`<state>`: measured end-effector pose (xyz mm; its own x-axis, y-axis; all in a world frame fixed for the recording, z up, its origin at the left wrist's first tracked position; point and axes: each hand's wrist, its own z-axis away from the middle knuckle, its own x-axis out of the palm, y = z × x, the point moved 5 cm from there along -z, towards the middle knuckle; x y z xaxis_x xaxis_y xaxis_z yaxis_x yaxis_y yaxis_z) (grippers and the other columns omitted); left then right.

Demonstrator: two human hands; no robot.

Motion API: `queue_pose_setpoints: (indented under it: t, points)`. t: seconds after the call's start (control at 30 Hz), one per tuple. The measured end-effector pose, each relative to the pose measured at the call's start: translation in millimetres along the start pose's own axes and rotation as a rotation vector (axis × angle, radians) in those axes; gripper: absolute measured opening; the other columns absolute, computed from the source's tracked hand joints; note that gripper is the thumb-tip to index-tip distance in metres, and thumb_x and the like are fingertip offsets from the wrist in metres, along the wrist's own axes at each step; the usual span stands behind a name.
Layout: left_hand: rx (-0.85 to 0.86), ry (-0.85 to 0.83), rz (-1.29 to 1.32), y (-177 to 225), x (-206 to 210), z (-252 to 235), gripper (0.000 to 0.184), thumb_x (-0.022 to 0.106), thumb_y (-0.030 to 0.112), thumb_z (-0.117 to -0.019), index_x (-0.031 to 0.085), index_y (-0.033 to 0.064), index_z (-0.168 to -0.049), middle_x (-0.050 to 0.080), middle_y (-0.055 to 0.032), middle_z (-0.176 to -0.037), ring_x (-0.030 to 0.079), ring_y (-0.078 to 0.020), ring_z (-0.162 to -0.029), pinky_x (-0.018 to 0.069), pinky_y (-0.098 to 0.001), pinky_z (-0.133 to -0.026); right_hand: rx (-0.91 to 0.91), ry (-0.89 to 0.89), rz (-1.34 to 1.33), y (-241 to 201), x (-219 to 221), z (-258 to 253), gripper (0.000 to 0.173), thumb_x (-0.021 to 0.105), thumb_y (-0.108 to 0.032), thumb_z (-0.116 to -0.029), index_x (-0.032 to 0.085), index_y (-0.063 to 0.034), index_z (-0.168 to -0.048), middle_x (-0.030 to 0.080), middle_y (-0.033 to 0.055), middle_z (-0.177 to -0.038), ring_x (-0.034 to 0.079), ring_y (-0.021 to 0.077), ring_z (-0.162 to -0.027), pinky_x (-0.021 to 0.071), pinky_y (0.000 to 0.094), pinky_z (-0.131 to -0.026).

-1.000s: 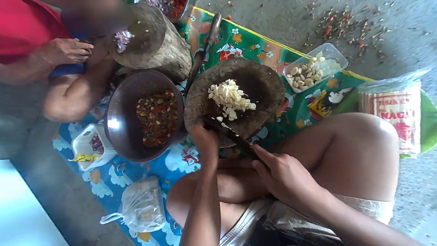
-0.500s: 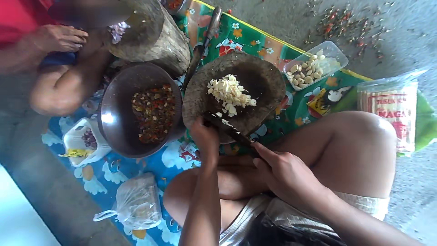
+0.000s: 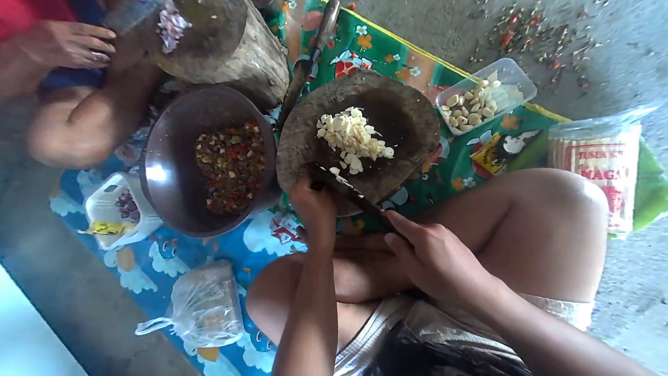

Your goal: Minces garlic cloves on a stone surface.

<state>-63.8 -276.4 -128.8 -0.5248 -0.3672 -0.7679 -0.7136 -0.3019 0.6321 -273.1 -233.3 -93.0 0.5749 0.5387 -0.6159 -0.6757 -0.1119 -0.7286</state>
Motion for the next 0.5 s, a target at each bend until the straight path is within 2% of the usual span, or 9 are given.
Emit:
queue_pose_setpoints:
  t: [0.1, 0.2, 0.3, 0.4, 0.5]
  points:
    - [-0.053, -0.03, 0.044, -0.6, -0.4, 2.2, 0.009, 0.069, 0.01, -0.0956, 0.067, 0.0019, -0.093, 0.069, -0.0154, -0.085, 0.067, -0.0292, -0.077, 0.0547, -0.0504, -0.07, 0.007, -0.022, 0.013, 0.4, 5.1, -23.1, 0.045, 0.042, -0.035, -0.1088, 0.057, -0.0135, -0.145, 0.067, 0.0066, -0.076, 0.067, 0.0257, -0.072, 0.0551, 0.0484, -0.067]
    - [-0.064, -0.027, 0.074, -3.1, 0.3, 2.9, 0.008, 0.07, 0.011, -0.095, 0.067, 0.0034, -0.095, 0.068, -0.0136, -0.082, 0.066, -0.0251, -0.071, 0.0549, -0.0451, -0.065, 0.061, -0.088, 0.046, -5.8, 10.5, -49.3, 0.043, 0.044, -0.037, -0.1091, 0.054, -0.0181, -0.147, 0.07, 0.0093, -0.082, 0.07, 0.0299, -0.081, 0.0561, 0.0534, -0.072]
    - [-0.077, -0.018, 0.041, -2.5, 0.7, 2.1, 0.008, 0.07, 0.009, -0.0942, 0.066, 0.0022, -0.092, 0.068, -0.015, -0.082, 0.066, -0.0277, -0.073, 0.0539, -0.0483, -0.066, 0.042, -0.07, 0.048, -11.1, 8.2, -43.2, 0.043, 0.044, -0.038, -0.1093, 0.054, -0.0188, -0.147, 0.068, 0.0058, -0.079, 0.069, 0.0257, -0.076, 0.056, 0.0489, -0.069]
    - [-0.083, -0.008, -0.021, -2.0, 0.7, 2.1, 0.011, 0.068, 0.012, -0.0971, 0.067, 0.0016, -0.093, 0.069, -0.0187, -0.087, 0.069, -0.0365, -0.082, 0.053, -0.0603, -0.07, -0.005, 0.001, -0.004, -3.7, 3.5, -14.4, 0.046, 0.042, -0.037, -0.1084, 0.057, -0.0158, -0.147, 0.067, 0.0041, -0.077, 0.065, 0.0216, -0.071, 0.0552, 0.0454, -0.067]
    - [-0.003, 0.014, 0.019, -2.2, 0.4, 4.0, 0.008, 0.068, 0.009, -0.0966, 0.068, 0.0016, -0.094, 0.07, -0.0158, -0.085, 0.069, -0.0308, -0.079, 0.0546, -0.0526, -0.07, -0.014, 0.021, -0.071, 4.4, 1.3, 2.0, 0.046, 0.041, -0.037, -0.108, 0.06, -0.015, -0.144, 0.066, 0.0021, -0.076, 0.061, 0.0163, -0.067, 0.053, 0.0395, -0.063]
